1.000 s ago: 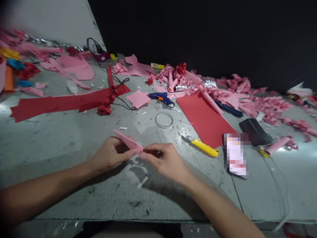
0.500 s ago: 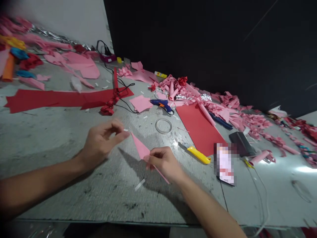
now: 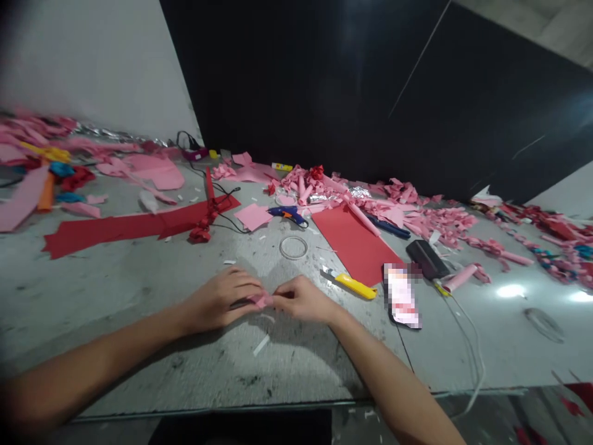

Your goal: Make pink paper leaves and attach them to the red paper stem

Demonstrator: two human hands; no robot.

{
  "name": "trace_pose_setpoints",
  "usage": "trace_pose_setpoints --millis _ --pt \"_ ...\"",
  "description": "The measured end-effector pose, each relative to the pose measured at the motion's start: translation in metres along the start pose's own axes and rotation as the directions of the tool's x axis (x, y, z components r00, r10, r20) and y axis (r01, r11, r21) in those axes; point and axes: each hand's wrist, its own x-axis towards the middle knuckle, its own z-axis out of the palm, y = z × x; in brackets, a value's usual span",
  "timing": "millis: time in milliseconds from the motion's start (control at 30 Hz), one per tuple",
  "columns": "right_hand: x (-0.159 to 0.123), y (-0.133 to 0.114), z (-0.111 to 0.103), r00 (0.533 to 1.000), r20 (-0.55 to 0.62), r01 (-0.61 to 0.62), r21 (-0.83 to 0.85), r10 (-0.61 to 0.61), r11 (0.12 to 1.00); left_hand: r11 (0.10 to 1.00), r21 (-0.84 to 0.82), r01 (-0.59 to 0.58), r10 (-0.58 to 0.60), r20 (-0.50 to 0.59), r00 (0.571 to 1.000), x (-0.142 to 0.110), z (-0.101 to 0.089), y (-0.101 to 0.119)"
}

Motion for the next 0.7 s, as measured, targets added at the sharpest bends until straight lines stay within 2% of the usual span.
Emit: trace_pose_setpoints --millis 67,133,200,333,433,567,633,700 --pt "-0.002 0.000 -0.008 0.988 -0.102 0.099 -0.194 -0.120 0.976 0.999 0.024 0.021 -0.022 0.027 0.999 0.001 -0.002 -0.004" --pt "-0.004 0.000 -0.018 0.948 -0.238 0.114 -0.369 -0.212 0.922 0.999 0.030 0.040 -0.041 0.057 0.998 0.001 -0.005 -0.010" --pt "-0.006 0.001 -0.028 0.898 -0.372 0.043 -0.456 -0.234 0.889 0.998 0.027 0.055 -0.057 0.077 0.995 0.001 -0.007 -0.016" --pt "-0.002 0.006 -0.047 0.807 -0.569 -0.148 -0.459 -0.162 0.876 0.999 0.016 0.046 -0.047 0.086 0.995 0.002 -0.007 -0.025" --pt "0.017 0.000 -0.063 0.784 -0.607 -0.225 -0.471 -0.129 0.853 0.999 0.015 0.031 -0.032 0.094 0.995 0.003 -0.003 -0.027" --pt "0.066 -0.020 -0.087 0.815 -0.567 -0.260 -0.542 -0.119 0.799 0.999 0.030 0.025 -0.028 0.096 0.995 0.005 0.001 -0.027" --pt "0.095 -0.029 -0.098 0.815 -0.577 -0.328 -0.540 -0.057 0.775 0.999 0.039 0.032 -0.035 0.089 0.995 0.005 0.002 -0.025" --pt "0.122 -0.034 -0.106 0.791 -0.611 -0.417 -0.503 0.030 0.757 0.998 0.050 0.045 -0.048 0.077 0.996 0.004 0.002 -0.024"
